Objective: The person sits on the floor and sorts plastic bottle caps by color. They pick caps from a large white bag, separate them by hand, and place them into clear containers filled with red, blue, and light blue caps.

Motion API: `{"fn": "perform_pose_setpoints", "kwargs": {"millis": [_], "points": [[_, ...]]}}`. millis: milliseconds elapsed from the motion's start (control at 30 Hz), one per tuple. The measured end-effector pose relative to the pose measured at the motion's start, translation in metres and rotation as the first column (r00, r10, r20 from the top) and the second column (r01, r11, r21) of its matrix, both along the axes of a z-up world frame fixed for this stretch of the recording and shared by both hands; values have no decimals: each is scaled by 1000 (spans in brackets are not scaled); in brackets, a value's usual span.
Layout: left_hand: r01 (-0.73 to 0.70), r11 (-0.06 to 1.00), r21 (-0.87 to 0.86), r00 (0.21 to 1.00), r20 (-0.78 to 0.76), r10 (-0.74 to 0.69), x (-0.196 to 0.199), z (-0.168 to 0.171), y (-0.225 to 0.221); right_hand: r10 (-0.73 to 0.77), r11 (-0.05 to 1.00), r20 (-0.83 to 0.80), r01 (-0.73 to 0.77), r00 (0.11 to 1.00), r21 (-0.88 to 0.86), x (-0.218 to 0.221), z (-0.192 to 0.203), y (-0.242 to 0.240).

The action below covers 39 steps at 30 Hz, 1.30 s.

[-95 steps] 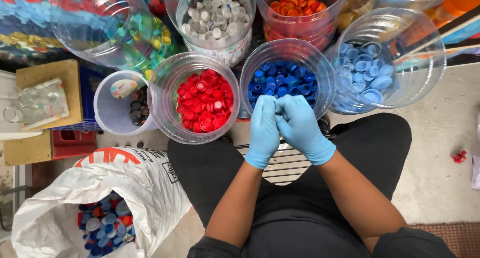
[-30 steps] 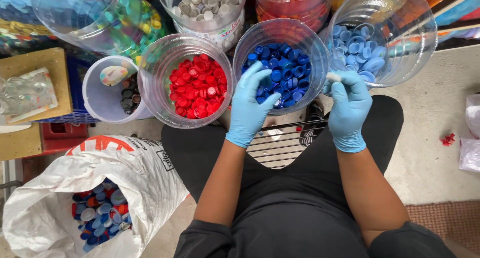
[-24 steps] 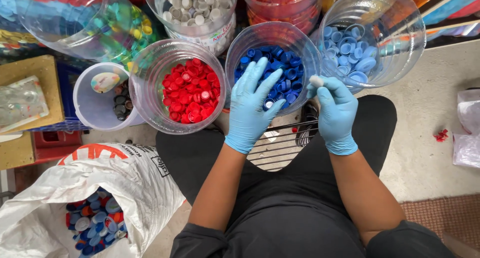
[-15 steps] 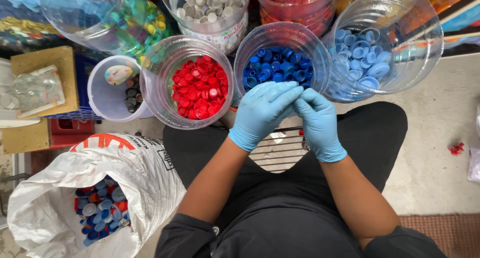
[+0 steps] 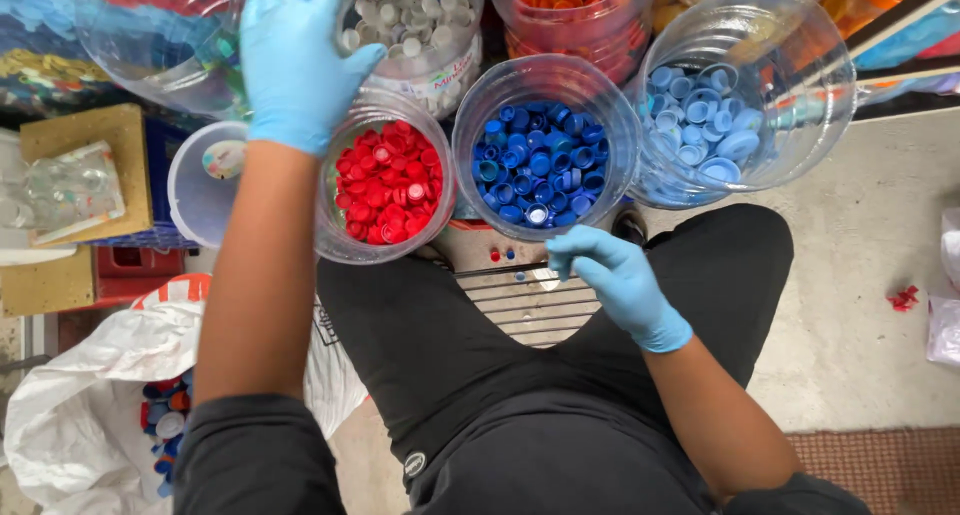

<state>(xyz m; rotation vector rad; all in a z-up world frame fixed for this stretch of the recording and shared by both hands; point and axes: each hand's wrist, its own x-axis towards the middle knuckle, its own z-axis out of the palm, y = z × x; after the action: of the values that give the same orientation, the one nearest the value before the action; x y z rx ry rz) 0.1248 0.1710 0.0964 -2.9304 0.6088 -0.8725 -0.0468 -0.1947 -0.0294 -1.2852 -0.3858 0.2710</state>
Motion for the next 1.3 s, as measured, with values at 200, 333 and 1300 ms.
{"fn": "perform_pose_setpoints", "kwargs": {"millis": [200, 333, 1300], "points": [[-227, 964, -139, 970, -122, 211, -156, 14, 87, 191, 980, -67, -187, 979, 65, -10, -25, -41], [-604, 768, -214, 795, -92, 600, -301, -28, 175, 470, 856, -171, -494, 866, -149, -3, -25, -41], [-983, 164, 78, 23, -841, 540, -409, -243, 225, 204, 474, -240, -311, 949, -824, 31, -180, 21]]}}
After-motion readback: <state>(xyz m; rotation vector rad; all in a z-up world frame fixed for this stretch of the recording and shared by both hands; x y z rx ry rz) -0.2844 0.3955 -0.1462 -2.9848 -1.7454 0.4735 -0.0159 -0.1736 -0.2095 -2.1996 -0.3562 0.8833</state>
